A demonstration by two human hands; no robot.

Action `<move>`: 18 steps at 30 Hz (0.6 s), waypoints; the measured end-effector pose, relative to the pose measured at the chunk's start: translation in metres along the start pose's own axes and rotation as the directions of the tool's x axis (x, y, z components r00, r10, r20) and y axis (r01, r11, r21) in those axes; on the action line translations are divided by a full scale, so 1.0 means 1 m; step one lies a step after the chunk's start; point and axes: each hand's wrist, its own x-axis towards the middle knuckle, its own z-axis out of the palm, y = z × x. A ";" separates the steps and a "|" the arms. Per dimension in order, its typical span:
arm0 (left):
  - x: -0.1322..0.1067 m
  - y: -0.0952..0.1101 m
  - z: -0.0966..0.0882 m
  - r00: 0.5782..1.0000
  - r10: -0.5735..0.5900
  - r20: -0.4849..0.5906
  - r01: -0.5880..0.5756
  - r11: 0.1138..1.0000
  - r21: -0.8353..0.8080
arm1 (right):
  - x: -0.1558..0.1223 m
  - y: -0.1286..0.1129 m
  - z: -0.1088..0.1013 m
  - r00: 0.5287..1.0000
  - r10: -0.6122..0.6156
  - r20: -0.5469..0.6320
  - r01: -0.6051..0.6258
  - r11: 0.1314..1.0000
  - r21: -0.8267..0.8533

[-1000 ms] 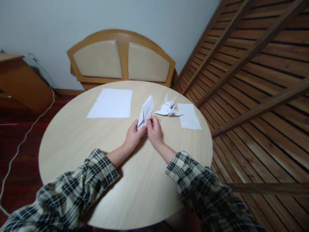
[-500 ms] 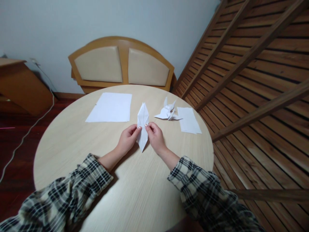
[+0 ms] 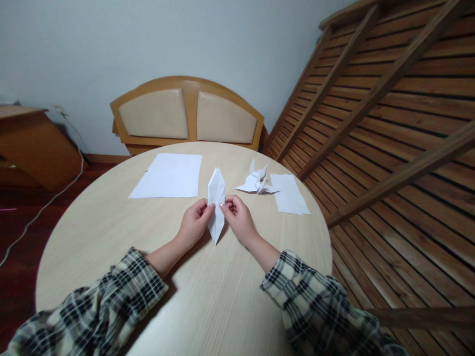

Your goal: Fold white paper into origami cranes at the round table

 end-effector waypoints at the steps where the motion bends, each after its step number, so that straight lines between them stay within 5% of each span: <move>1: 0.000 0.000 0.000 1.000 0.003 -0.003 -0.003 1.000 -0.003 | 0.000 0.001 0.000 1.000 -0.008 -0.012 0.008 1.000 0.006; 18: 0.004 -0.008 0.003 0.999 0.022 0.035 -0.021 0.999 -0.028 | 0.005 0.007 -0.003 0.998 0.043 -0.040 -0.044 0.999 -0.030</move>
